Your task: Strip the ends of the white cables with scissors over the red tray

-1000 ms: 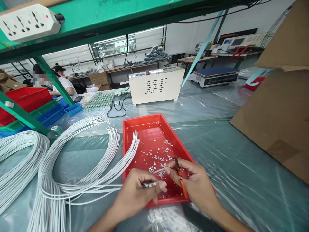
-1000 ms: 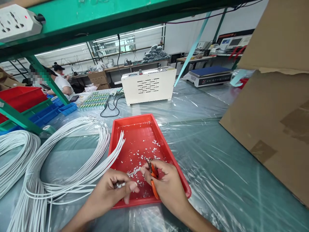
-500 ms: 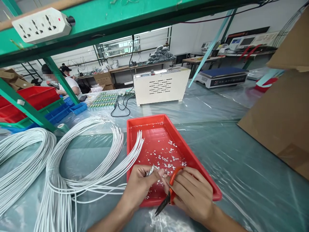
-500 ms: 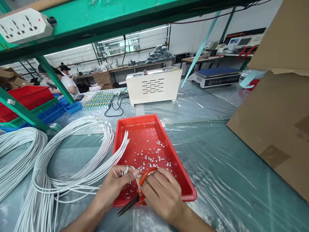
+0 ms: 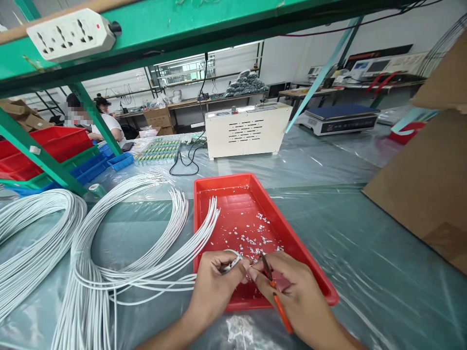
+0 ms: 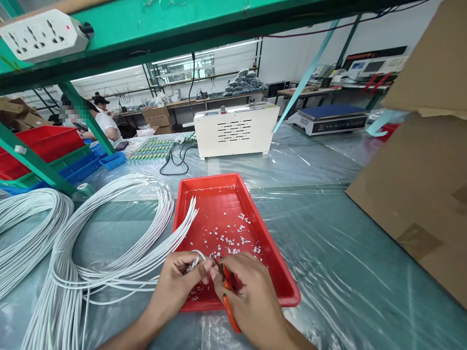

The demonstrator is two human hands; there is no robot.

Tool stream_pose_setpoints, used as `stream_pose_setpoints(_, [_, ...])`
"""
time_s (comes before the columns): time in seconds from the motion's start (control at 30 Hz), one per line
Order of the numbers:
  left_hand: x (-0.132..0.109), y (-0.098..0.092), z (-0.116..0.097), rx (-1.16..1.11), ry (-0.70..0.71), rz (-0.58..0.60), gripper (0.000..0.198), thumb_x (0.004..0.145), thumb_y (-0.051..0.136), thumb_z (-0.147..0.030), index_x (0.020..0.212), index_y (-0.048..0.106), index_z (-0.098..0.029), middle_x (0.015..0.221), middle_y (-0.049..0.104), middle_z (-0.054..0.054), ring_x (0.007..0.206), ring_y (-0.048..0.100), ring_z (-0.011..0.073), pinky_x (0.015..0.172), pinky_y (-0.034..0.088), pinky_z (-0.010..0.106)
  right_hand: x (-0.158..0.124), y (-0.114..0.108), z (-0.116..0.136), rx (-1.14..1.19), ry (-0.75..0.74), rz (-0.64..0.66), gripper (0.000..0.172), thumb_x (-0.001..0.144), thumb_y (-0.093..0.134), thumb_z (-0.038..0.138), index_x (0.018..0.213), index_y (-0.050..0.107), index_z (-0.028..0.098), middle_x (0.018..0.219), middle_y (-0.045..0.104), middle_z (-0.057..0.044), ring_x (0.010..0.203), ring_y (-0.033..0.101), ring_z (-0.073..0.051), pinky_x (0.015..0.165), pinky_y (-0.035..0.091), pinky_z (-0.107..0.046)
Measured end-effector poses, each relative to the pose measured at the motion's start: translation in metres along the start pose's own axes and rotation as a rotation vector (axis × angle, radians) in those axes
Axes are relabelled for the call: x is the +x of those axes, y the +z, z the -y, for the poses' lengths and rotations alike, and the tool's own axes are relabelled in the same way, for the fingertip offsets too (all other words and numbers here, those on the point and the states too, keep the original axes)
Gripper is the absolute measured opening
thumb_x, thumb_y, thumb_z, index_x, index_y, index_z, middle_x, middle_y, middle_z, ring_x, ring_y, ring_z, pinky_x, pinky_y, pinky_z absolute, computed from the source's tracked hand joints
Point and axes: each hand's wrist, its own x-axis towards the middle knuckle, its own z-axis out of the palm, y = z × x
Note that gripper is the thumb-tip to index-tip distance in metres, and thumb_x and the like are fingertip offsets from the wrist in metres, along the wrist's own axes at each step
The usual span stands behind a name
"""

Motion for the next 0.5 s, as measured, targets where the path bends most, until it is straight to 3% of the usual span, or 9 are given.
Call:
stream_pose_setpoints(0.07, [0.000,0.000,0.000,0.009,-0.006,0.009,0.035,0.078,0.056,-0.031,0.048,0.051,-0.013,0.048,0.046,-0.002,0.051,0.040,0.0105,0.053,0.031,0.022,0.003,-0.001,-0.002,0.231,0.181,0.110,0.016,0.078,0.051,0.023,0.063,0.054,0.018,0.059,0.052,0.001,0.058,0.048,-0.014,0.054,0.036,-0.024])
stream_pose_setpoints(0.17, [0.000,-0.001,0.000,0.011,-0.005,0.014,0.036,0.078,0.055,-0.033,0.048,0.050,-0.014,0.048,0.045,-0.002,0.052,0.040,0.0109,0.054,0.032,0.022,0.007,-0.002,-0.005,0.486,0.366,0.210,0.022,0.076,0.056,0.033,0.061,0.052,0.017,0.052,0.044,0.004,0.048,0.039,-0.010,0.047,0.030,-0.022])
stream_pose_setpoints(0.3, [0.000,-0.002,-0.001,-0.006,-0.008,0.004,0.038,0.079,0.053,-0.037,0.049,0.052,-0.015,0.049,0.046,-0.002,0.055,0.045,0.0124,0.058,0.035,0.023,0.010,-0.002,-0.008,0.631,0.423,0.224,0.026,0.073,0.060,0.036,0.058,0.049,0.017,0.050,0.042,0.006,0.045,0.032,-0.008,0.044,0.024,-0.022])
stream_pose_setpoints(0.5, [0.000,-0.008,-0.001,-0.100,-0.025,0.033,0.039,0.079,0.054,-0.038,0.047,0.051,-0.016,0.046,0.045,-0.002,0.058,0.054,0.0153,0.074,0.039,0.027,0.009,0.004,-0.011,0.859,0.463,0.258,0.033,0.076,0.058,0.035,0.052,0.044,0.017,0.049,0.040,0.006,0.050,0.036,-0.009,0.054,0.030,-0.023])
